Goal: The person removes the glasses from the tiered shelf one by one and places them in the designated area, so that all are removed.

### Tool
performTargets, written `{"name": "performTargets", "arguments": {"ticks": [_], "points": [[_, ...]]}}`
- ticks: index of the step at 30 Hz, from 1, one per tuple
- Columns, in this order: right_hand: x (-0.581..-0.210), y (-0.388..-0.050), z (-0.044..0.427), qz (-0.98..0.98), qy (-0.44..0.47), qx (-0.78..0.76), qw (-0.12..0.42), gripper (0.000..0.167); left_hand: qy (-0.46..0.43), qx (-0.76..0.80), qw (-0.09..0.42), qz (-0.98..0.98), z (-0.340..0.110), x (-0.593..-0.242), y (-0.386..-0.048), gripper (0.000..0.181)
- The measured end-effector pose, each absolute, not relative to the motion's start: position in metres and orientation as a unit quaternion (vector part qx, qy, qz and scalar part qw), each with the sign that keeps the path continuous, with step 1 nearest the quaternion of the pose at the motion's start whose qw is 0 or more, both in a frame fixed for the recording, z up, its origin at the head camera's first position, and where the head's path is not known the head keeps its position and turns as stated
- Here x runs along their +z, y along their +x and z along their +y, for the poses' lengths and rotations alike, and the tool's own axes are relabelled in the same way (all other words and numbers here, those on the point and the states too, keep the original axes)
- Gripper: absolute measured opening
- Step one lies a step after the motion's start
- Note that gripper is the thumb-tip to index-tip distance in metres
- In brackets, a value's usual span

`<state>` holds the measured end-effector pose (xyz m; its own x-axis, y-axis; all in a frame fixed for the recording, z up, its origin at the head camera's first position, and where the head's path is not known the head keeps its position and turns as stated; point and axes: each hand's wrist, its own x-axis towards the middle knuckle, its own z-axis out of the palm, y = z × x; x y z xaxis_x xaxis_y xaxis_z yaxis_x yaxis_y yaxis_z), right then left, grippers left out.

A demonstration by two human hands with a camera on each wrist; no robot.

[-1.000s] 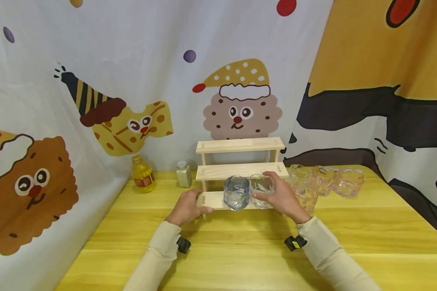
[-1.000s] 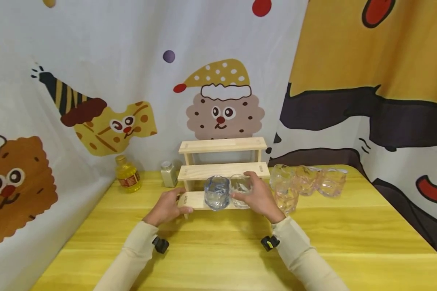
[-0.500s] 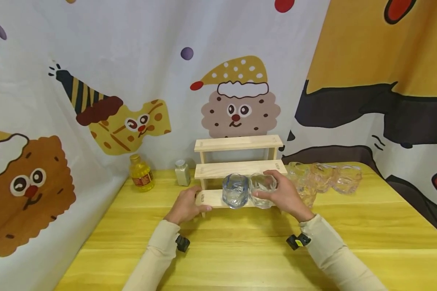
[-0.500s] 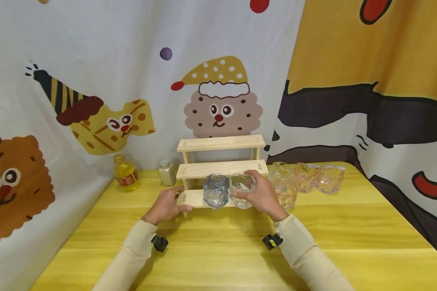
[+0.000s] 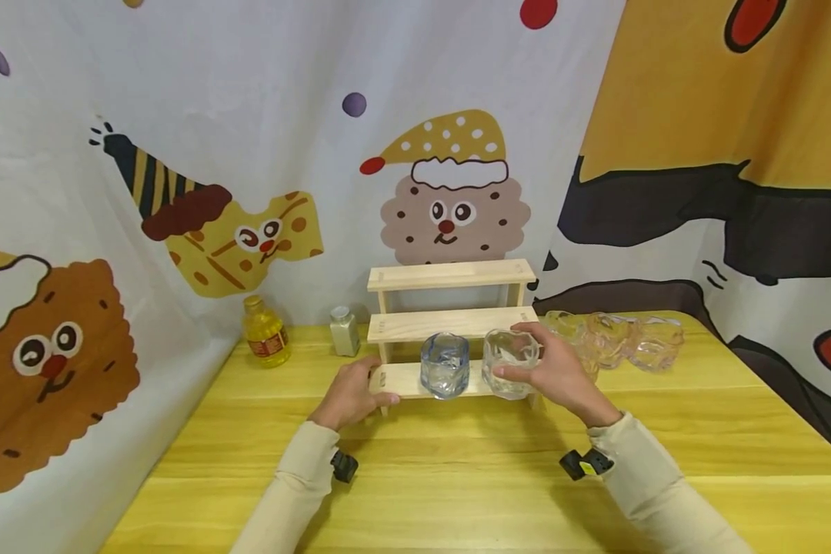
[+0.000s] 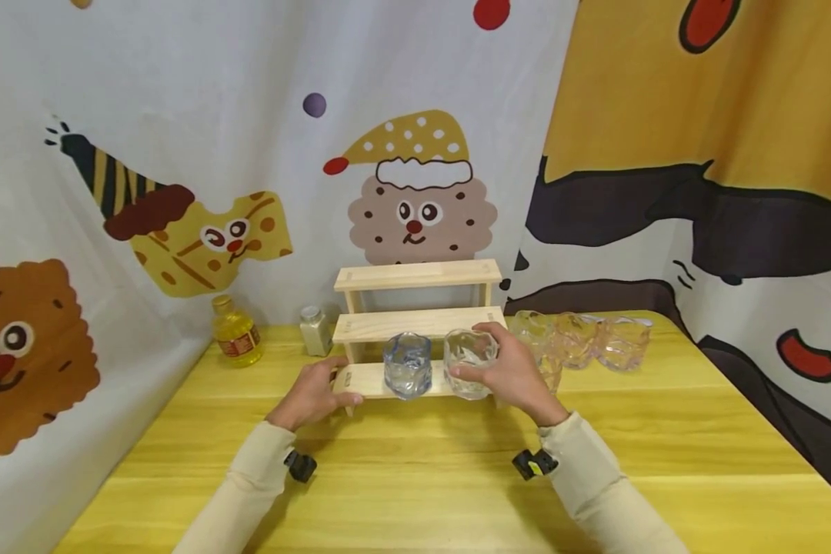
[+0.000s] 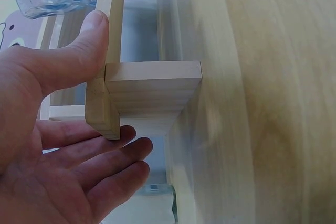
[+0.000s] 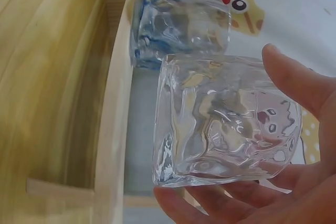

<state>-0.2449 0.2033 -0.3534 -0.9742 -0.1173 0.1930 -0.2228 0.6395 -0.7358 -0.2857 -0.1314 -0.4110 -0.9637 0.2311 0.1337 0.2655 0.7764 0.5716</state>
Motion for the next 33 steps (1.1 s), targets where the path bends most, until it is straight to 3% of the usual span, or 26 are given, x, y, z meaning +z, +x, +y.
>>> {"name": "performTargets", "arguments": {"ticks": [26,33], "points": [[-0.334,-0.229,0.278,-0.920,0.055,0.381,0.069,0.086,-0.131,-0.303,0.031,-0.943,-0.132,-0.409,-0.285,0.066],[-0.328,-0.230,0.299,-0.923,0.045,0.379,0.046,0.088,-0.131,-0.302,0.030,-0.944,-0.132,-0.411,-0.286,0.067]]}}
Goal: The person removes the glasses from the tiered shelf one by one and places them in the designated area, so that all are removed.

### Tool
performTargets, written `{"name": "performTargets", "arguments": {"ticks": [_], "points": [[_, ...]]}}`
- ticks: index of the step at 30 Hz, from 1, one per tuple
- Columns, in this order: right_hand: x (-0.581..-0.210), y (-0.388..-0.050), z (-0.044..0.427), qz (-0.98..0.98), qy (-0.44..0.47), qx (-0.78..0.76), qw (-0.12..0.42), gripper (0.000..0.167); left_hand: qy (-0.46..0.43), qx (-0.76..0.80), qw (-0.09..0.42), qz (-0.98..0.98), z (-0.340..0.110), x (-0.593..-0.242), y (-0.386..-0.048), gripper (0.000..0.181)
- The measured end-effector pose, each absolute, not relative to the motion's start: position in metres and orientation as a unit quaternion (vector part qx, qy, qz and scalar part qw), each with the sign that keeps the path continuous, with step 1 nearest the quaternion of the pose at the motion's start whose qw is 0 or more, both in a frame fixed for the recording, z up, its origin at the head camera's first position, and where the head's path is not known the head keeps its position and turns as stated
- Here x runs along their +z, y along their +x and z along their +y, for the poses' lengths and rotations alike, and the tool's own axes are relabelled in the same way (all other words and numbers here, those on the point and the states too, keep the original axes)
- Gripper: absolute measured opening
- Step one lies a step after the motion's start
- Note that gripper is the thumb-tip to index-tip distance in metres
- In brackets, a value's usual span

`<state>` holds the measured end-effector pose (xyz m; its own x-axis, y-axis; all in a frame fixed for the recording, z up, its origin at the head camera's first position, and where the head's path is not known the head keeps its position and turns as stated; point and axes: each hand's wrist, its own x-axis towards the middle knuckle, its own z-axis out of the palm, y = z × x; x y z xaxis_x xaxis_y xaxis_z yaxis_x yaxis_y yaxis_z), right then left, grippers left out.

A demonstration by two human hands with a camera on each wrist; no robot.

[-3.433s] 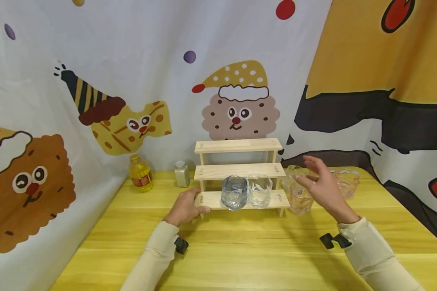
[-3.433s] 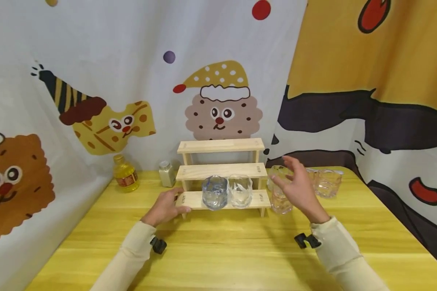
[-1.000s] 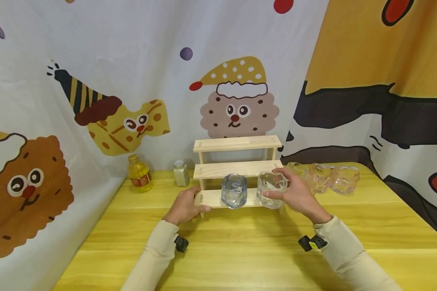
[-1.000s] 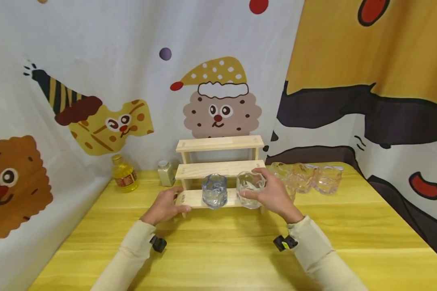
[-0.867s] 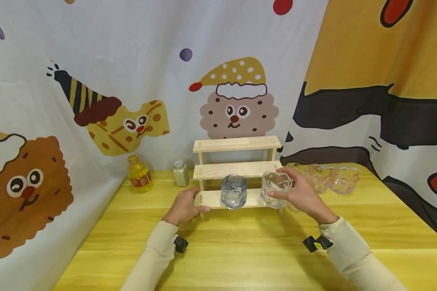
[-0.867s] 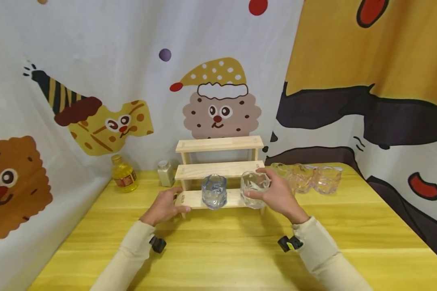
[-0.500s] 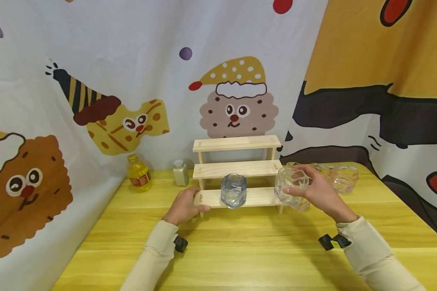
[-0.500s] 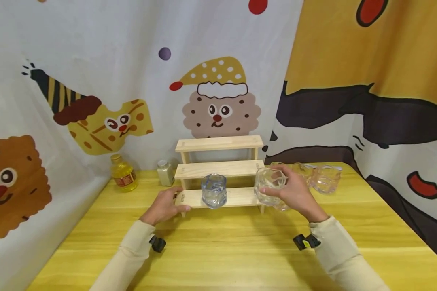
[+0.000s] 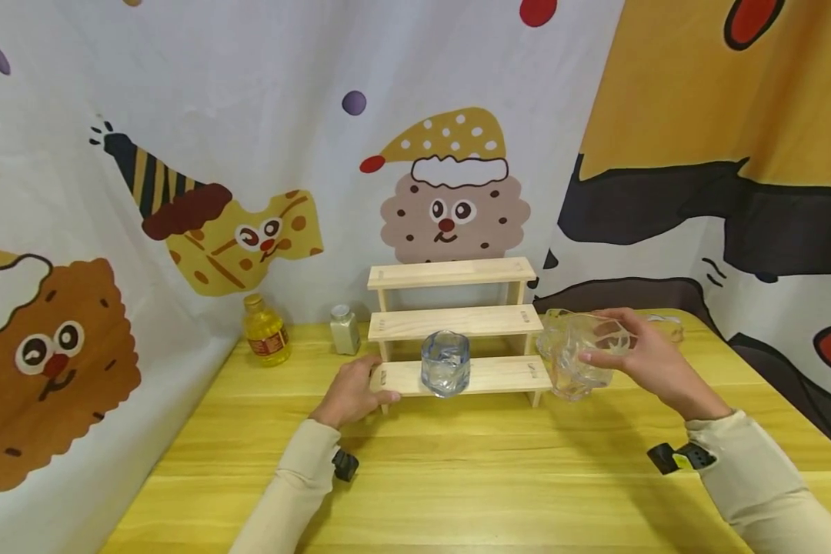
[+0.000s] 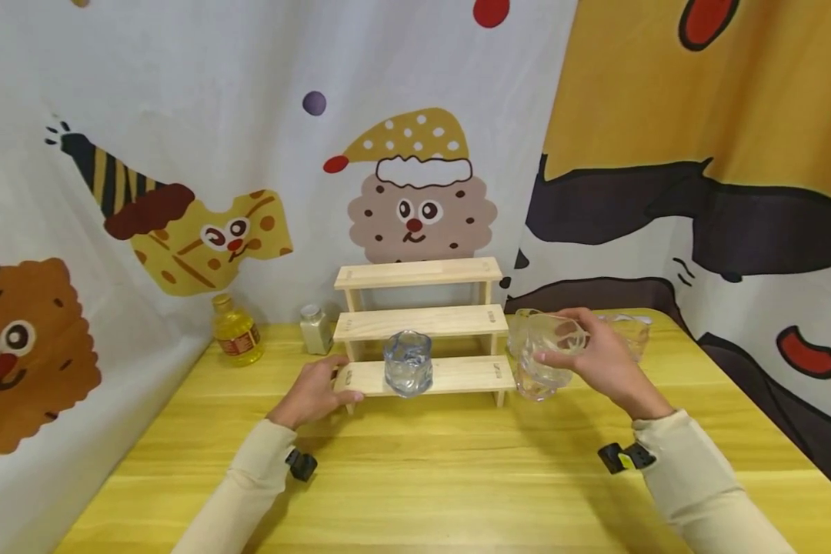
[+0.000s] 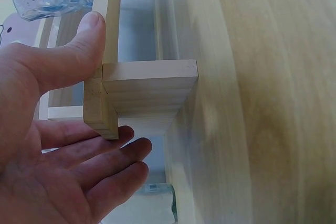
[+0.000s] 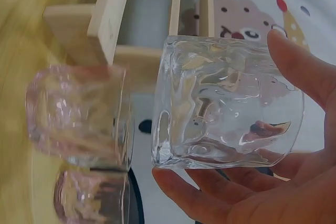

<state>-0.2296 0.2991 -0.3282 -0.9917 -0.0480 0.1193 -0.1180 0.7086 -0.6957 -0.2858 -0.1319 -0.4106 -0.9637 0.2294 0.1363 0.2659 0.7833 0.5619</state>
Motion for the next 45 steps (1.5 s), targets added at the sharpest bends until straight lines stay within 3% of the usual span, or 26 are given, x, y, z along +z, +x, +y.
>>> {"name": "performTargets", "arguments": {"ticks": [8,21,45], "points": [[-0.329,-0.233,0.334,-0.925,0.036,0.376,0.030,0.091,-0.128,-0.308,0.027,-0.942,-0.131,-0.413,-0.285,0.065],[-0.351,-0.243,0.373,-0.932,0.001,0.360,0.048,0.097,-0.124,-0.311,0.030,-0.942,-0.131,-0.409,-0.286,0.065],[-0.405,-0.261,0.375,-0.931,0.004,0.364,0.033,0.094,-0.127,-0.311,0.031,-0.942,-0.132,-0.411,-0.287,0.064]]}}
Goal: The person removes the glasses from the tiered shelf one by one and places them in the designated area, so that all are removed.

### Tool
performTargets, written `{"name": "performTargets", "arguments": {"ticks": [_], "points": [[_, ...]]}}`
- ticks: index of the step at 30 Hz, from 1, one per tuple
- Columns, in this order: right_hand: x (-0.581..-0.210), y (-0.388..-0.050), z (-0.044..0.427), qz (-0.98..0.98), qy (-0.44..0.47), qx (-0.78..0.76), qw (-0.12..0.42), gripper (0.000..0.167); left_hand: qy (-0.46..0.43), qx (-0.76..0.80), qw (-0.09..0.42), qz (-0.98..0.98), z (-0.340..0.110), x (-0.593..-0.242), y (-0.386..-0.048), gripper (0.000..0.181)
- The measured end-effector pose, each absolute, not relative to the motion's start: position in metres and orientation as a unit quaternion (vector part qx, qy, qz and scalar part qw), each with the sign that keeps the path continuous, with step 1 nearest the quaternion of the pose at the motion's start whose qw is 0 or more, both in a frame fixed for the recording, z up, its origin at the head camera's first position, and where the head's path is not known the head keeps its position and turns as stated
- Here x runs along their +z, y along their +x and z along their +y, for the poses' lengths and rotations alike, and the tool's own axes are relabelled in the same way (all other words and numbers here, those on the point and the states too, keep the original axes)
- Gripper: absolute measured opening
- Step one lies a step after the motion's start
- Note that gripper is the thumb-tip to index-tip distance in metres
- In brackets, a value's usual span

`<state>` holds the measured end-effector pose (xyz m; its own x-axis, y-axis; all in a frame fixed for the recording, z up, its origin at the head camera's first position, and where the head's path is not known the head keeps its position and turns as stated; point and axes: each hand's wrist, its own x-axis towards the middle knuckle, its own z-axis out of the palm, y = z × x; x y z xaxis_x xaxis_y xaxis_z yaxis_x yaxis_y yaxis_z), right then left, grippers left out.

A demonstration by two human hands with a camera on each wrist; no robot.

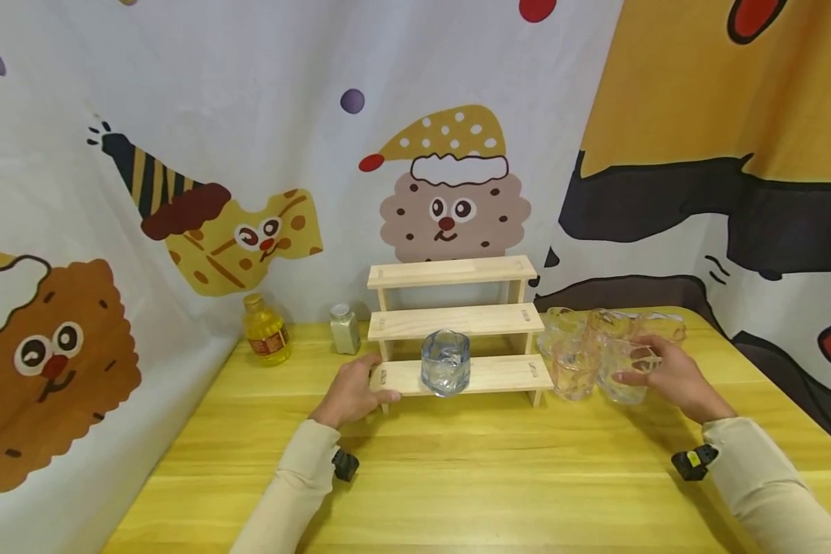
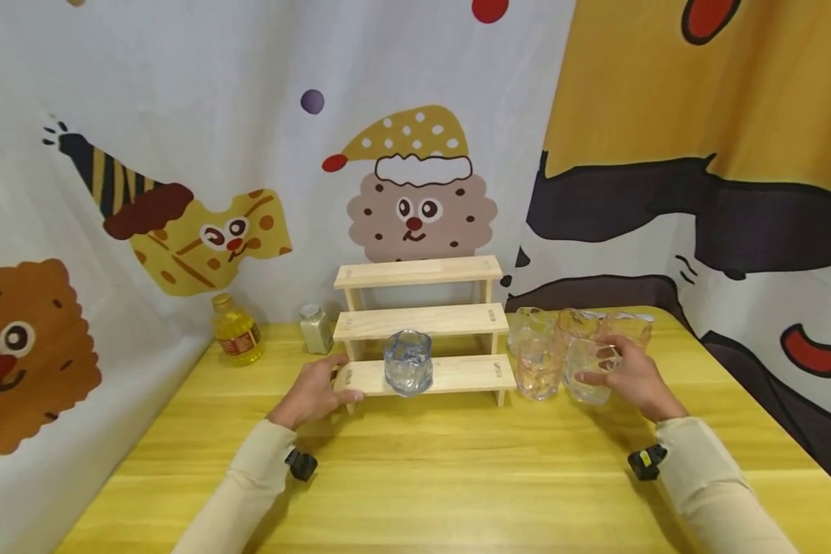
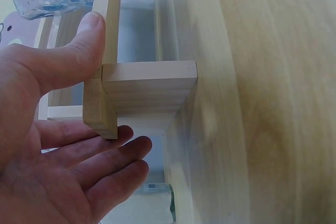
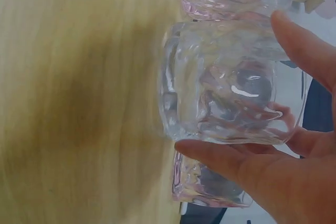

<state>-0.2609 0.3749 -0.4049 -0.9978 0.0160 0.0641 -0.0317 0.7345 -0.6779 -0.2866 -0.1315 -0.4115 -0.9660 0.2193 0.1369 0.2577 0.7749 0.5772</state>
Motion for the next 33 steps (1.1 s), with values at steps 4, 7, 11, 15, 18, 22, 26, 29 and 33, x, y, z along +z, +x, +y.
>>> {"name": "performTargets", "arguments": {"ticks": [4,7,11,15,18,22,26,29,33], "points": [[-0.402,-0.256,0.372,-0.943,-0.002,0.332,0.028,0.101,-0.124,-0.313,0.030,-0.941,-0.131,-0.413,-0.286,0.066],[-0.391,-0.247,0.360,-0.961,0.003,0.275,0.037,0.106,-0.124,-0.314,0.025,-0.941,-0.131,-0.413,-0.285,0.067],[-0.373,-0.230,0.328,-0.969,0.031,0.221,0.103,0.091,-0.125,-0.320,0.022,-0.939,-0.131,-0.411,-0.285,0.068],[-0.365,-0.220,0.291,-0.956,0.086,0.202,0.196,0.070,-0.126,-0.325,0.026,-0.937,-0.130,-0.411,-0.286,0.067],[-0.365,-0.216,0.269,-0.943,0.123,0.195,0.239,0.067,-0.126,-0.328,0.022,-0.936,-0.129,-0.412,-0.285,0.066],[-0.370,-0.219,0.247,-0.931,0.152,0.218,0.251,0.063,-0.121,-0.331,0.014,-0.936,-0.128,-0.414,-0.285,0.067],[-0.380,-0.227,0.229,-0.919,0.181,0.268,0.228,0.061,-0.114,-0.331,0.014,-0.937,-0.129,-0.414,-0.285,0.068],[-0.388,-0.234,0.218,-0.906,0.200,0.313,0.201,0.059,-0.116,-0.331,0.016,-0.936,-0.129,-0.414,-0.285,0.068],[-0.394,-0.241,0.201,-0.888,0.214,0.370,0.168,0.058,-0.119,-0.332,0.017,-0.935,-0.131,-0.412,-0.285,0.066]]}}
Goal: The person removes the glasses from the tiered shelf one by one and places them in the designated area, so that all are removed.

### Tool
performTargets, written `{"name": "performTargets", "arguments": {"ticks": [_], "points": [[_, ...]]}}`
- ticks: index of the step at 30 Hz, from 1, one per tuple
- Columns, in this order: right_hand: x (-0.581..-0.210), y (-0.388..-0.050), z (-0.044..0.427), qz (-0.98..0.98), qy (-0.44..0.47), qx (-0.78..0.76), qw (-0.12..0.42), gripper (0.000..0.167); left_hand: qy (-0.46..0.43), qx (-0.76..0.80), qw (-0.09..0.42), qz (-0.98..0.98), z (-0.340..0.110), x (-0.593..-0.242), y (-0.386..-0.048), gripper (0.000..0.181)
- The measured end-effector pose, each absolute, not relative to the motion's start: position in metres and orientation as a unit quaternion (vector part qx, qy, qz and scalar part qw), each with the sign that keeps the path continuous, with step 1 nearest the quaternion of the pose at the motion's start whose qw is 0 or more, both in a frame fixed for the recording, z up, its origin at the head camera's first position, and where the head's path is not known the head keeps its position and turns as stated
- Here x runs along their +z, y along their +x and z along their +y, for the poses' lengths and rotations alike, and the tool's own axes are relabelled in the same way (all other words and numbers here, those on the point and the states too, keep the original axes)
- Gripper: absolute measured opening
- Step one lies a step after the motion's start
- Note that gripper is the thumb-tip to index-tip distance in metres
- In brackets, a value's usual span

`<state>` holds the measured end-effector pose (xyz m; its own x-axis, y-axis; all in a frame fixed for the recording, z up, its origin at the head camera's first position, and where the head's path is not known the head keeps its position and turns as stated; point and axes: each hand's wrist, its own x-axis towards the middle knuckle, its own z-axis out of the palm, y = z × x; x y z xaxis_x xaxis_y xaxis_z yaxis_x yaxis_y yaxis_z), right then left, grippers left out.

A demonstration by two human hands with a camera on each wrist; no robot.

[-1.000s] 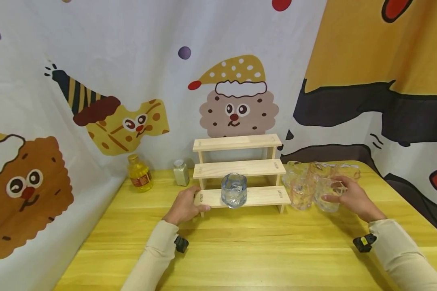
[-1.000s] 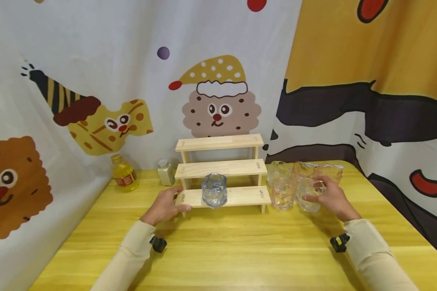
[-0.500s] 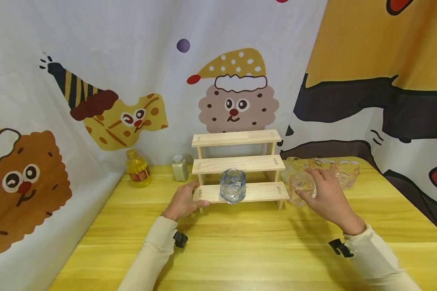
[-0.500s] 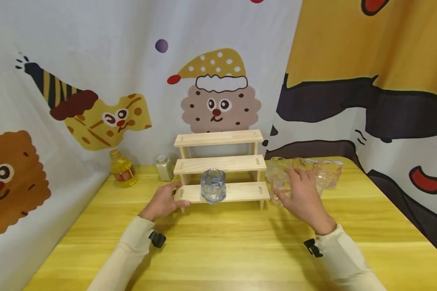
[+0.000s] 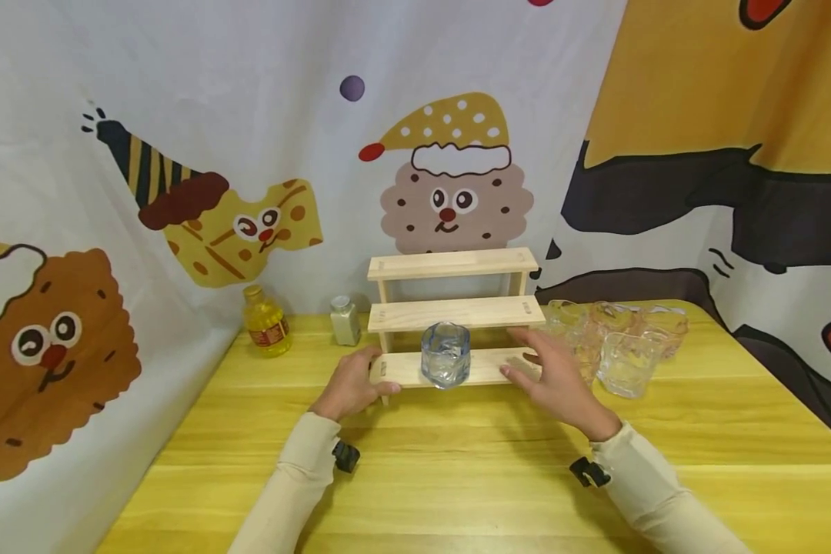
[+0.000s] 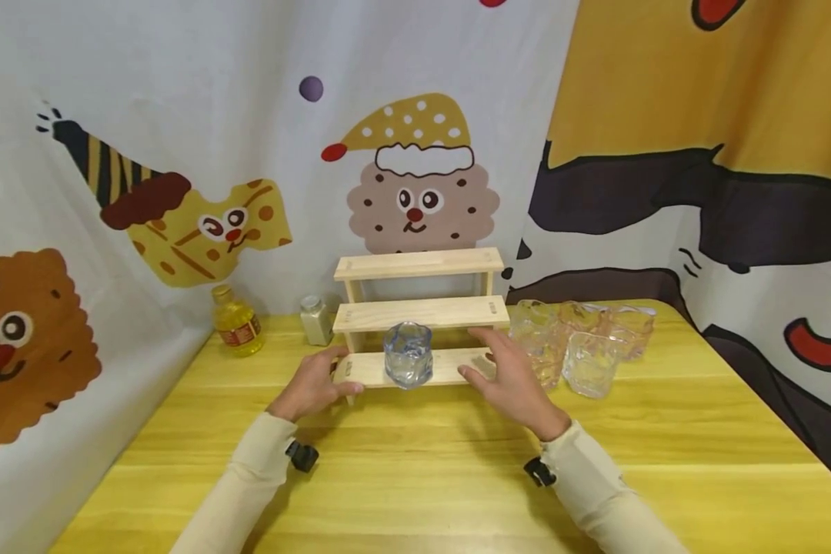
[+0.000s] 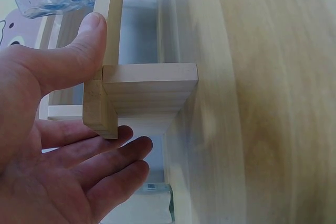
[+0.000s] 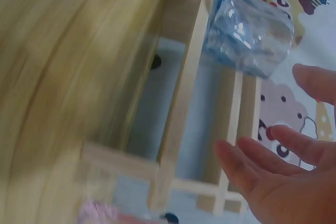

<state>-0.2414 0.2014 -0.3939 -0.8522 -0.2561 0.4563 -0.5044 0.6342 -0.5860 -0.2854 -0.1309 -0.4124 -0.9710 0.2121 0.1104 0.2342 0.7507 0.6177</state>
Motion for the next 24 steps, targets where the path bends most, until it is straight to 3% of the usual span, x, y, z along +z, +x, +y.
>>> {"name": "performTargets", "arguments": {"ticks": [17,24], "points": [[-0.391,-0.263,0.140,-0.843,0.208,0.496,0.030,0.082,-0.113,-0.323,0.015,-0.940,-0.129,-0.414,-0.285,0.069],[-0.387,-0.270,0.123,-0.855,0.181,0.484,0.040,0.077,-0.117,-0.320,0.026,-0.940,-0.128,-0.412,-0.284,0.068]]}}
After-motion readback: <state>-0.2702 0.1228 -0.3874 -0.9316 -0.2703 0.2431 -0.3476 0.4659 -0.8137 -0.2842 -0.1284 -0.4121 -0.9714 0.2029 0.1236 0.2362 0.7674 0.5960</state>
